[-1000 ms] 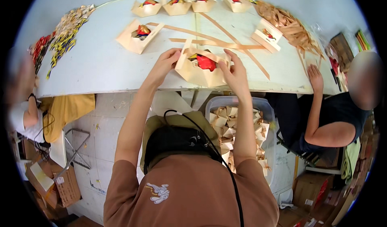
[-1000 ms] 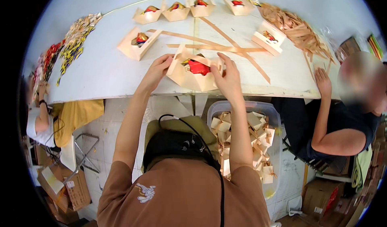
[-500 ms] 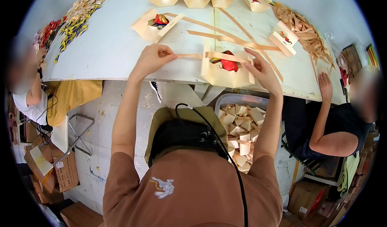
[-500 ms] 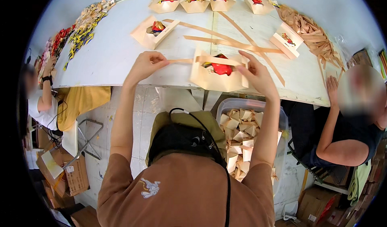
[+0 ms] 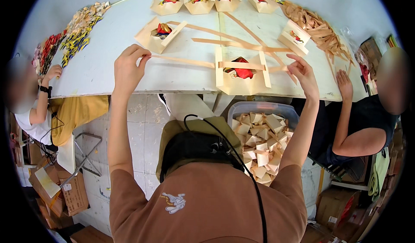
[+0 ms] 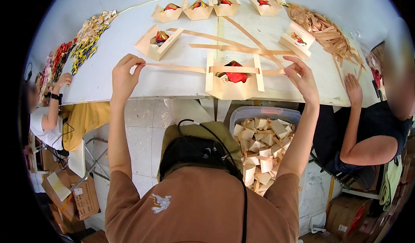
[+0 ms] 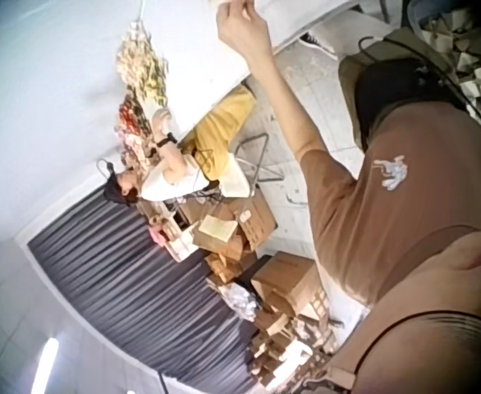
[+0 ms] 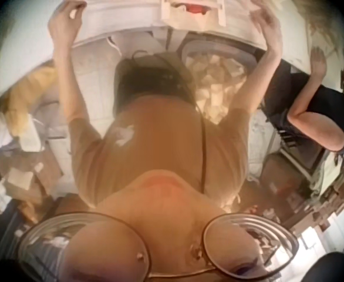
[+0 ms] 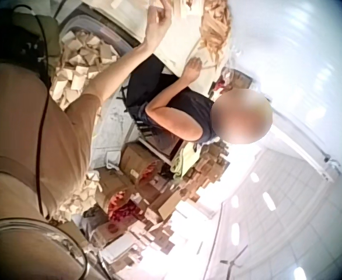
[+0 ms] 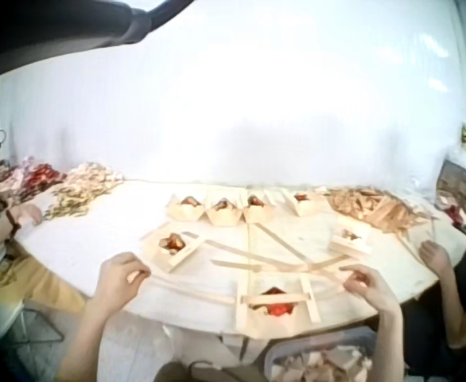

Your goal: The person assembles small triangular gift boxes by folding paper flaps and securing them with thin wooden sticks. They place wrapped items into the boxes and arrange the finished units on the table.

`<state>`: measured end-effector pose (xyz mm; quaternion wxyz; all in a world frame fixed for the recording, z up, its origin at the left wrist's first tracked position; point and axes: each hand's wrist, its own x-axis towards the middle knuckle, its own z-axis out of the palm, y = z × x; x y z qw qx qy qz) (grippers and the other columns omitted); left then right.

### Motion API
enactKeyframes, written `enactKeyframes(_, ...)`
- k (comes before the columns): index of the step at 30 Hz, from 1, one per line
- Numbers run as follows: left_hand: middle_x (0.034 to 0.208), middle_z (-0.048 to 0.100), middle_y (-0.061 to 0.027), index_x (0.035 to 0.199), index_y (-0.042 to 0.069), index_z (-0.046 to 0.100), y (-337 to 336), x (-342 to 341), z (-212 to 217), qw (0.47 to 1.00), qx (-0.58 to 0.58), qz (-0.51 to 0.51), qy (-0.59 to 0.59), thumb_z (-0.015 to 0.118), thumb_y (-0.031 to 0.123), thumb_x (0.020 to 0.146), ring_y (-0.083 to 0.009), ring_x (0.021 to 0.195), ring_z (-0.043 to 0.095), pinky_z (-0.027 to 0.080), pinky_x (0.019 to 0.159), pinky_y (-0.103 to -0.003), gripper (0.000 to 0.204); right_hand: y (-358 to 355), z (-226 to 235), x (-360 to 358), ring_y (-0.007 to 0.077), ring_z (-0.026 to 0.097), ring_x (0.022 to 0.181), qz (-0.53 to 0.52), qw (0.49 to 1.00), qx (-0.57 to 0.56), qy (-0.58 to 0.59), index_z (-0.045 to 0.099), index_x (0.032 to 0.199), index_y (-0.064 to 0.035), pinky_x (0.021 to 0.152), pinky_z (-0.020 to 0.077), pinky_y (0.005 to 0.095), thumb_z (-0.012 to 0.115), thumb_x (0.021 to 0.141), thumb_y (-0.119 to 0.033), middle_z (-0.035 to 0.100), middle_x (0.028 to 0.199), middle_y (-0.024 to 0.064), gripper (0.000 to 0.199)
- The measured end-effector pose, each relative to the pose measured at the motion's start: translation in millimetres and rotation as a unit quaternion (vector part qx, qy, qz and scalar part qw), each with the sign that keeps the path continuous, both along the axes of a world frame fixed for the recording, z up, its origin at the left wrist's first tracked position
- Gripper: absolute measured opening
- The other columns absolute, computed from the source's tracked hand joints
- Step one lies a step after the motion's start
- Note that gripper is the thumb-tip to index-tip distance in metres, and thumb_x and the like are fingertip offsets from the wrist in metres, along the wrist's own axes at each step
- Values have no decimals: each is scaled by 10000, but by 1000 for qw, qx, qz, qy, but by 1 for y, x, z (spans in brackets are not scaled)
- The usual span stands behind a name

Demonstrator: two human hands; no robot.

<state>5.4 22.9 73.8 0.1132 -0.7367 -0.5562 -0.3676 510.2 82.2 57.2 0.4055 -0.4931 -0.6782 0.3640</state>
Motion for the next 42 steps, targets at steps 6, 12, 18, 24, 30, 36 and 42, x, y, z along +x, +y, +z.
enactKeyframes(6, 919, 653, -69, 861, 44, 684, 1, 22, -2, 999, -9, -8, 43, 698, -17, 769, -246, 902, 625, 495, 773, -359, 111, 0, -19, -17, 88, 543, 739, -56, 996, 69, -17, 670, 1154, -33, 764, 459, 253, 569, 908, -55, 587, 768, 2, 267)
enactKeyframes(12, 1116, 627, -104, 1038, 44, 645, 12, 114, -3, 987, 80, -130, 45, 625, -44, 749, -317, 1127, 544, 409, 998, -440, 302, -7, -15, -31, 88, 558, 762, -73, 993, 90, -21, 654, 1173, -31, 750, 466, 251, 573, 916, -46, 594, 805, 16, 270)
enactKeyframes(18, 1405, 453, -259, 1342, -98, 438, 36, 271, -35, 958, -88, -267, 47, 554, 242, 932, -394, 1364, 375, 284, 1147, -507, 546, -6, -17, -15, 65, 549, 764, -130, 982, 125, 54, 618, 1214, -33, 736, 455, 215, 609, 896, 9, 578, 806, -2, 320)
enactKeyframes(24, 1465, 375, -292, 1399, -128, 366, 38, 284, -56, 962, -121, -224, 97, 468, 336, 994, -398, 1404, 327, 256, 1163, -505, 624, -18, -9, 24, 55, 526, 763, -155, 980, 113, 58, 575, 1240, -5, 734, 431, 196, 609, 915, 1, 564, 821, -17, 327)
enactKeyframes(30, 1446, 449, -201, 1357, 2, 492, 22, 219, -3, 974, 8, -226, -19, 469, 238, 990, -340, 1347, 421, 338, 1115, -458, 438, -22, -4, 16, 72, 570, 817, -139, 976, 147, 75, 559, 1255, 5, 784, 462, 211, 653, 897, 1, 589, 845, -8, 370)
enactKeyframes(36, 962, 658, -82, 1094, -30, 638, 44, 113, -51, 889, -352, -163, -245, 535, 221, 972, -193, 968, 606, 467, 889, -310, 297, -13, 17, -15, 86, 616, 856, -141, 961, 127, 203, 541, 1283, -1, 802, 479, 216, 706, 857, 18, 658, 915, 29, 457)
enactKeyframes(42, 808, 618, -15, 897, -15, 666, 40, 65, -45, 846, -442, -188, -232, 596, 274, 946, -95, 774, 525, 437, 732, -265, 301, -6, 22, -25, 73, 584, 762, -140, 956, 135, 219, 715, 985, 20, 743, 468, 219, 720, 873, -55, 701, 889, 21, 135)
